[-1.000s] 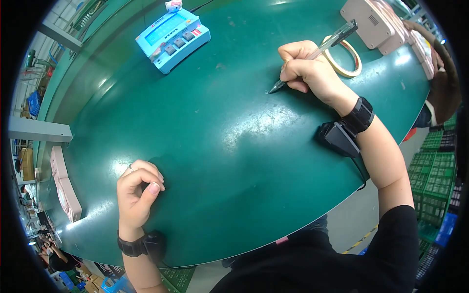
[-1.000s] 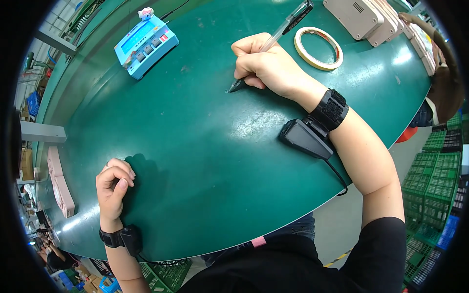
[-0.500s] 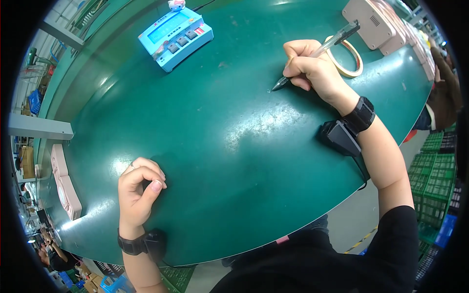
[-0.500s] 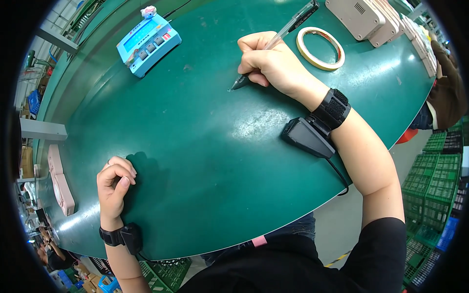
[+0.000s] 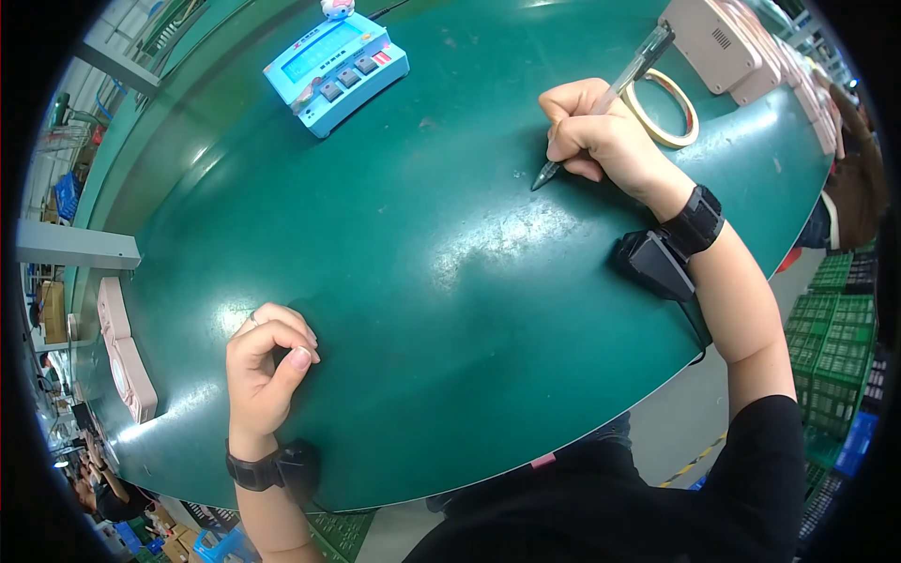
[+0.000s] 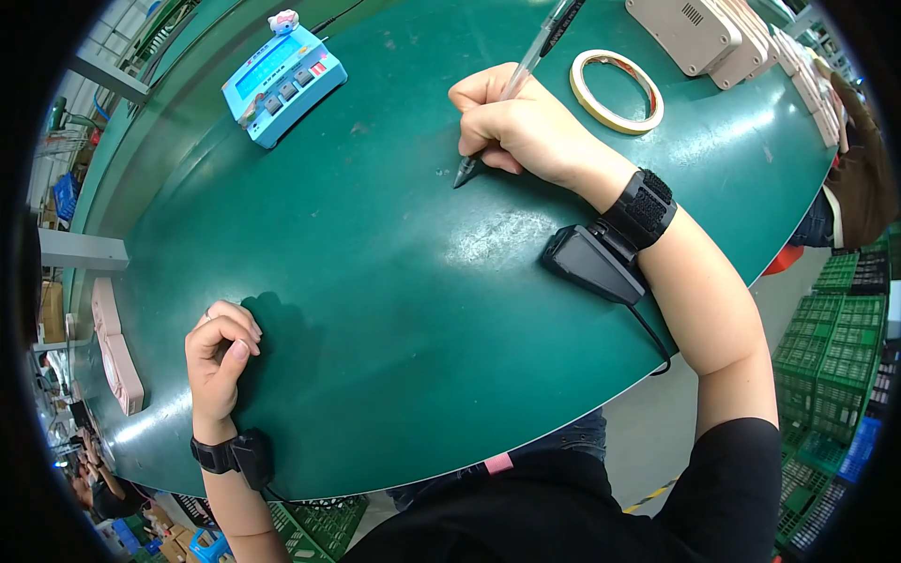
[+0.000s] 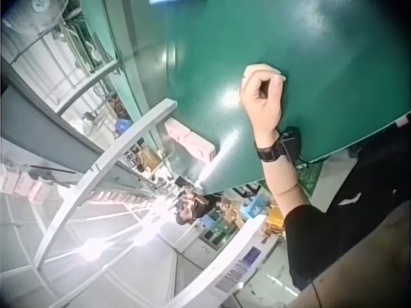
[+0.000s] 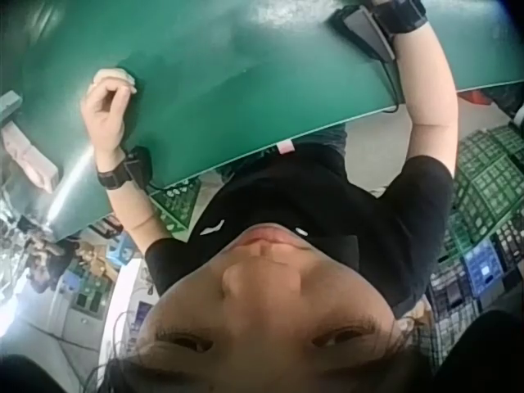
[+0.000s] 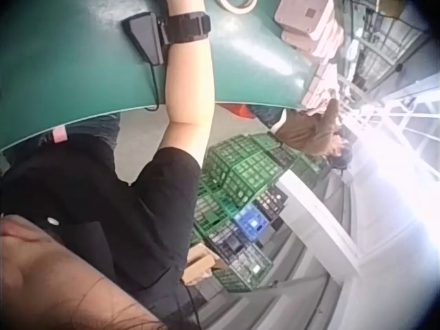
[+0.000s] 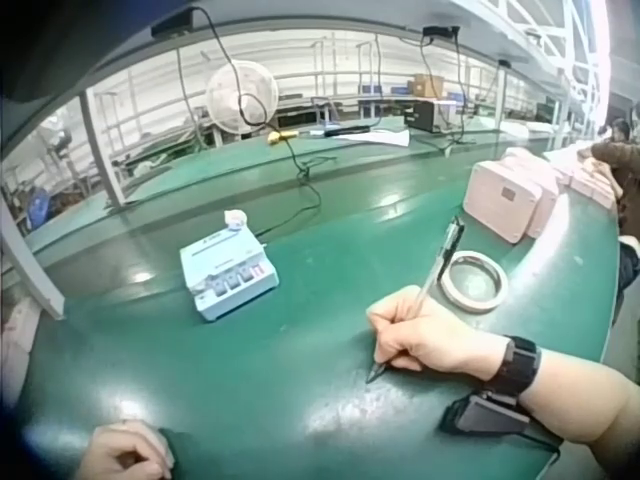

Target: The person tests pink record players by placing them on a blue testing device, pressing buttons, and moving the tonearms. They use a pen to mark the table surface and then set the tested record players aside.

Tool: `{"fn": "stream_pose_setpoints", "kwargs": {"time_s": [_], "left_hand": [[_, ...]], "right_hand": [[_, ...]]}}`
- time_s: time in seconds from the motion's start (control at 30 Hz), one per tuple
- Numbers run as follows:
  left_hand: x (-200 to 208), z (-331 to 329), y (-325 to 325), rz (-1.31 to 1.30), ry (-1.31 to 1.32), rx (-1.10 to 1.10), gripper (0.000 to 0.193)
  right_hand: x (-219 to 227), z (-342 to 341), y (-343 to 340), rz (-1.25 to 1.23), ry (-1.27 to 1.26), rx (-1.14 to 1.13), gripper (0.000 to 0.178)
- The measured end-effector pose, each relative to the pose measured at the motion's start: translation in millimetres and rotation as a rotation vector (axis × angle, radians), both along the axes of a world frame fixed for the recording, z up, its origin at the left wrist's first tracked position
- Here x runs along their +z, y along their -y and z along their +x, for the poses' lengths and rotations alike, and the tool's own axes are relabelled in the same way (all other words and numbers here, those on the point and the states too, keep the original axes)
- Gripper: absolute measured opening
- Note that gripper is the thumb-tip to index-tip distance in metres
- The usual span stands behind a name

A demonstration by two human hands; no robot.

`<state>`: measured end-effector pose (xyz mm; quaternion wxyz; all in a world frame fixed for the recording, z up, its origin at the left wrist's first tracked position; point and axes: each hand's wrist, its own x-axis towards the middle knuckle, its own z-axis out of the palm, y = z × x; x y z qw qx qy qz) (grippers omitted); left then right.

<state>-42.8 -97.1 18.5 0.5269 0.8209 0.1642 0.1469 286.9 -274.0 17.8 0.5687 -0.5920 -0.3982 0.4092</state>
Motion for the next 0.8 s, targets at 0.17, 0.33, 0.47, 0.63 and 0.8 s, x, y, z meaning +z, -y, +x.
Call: {"fn": "stream_pose_setpoints", "kwargs": {"time_s": [0.17,0.33,0.47,0.63,0.8], "left_hand": [[0,2,1,-0.006,-0.006,0.004,0.015],[0,-1,-1,0.015,0.004,-0.005,0.014],[-2,-2,0,-0.009,0.002,0.0,0.014],[0,-1,0,-0.017,-0.007,-0.002,0.013],[0,0,0,-0.007,-0.001,-0.004,0.013]], "right_hand": [[-7,4,1,0.046,0.004,-0.082,0.025],[3,-10,-5,0.042,0.045,-0.162,0.027],[0,2,-4,0.048,0.405,0.187,0.039],[1,5,1,0.038,0.933,0.228,0.042],[-12,10,-1,0.003,1.13,-0.021,0.05]]}}
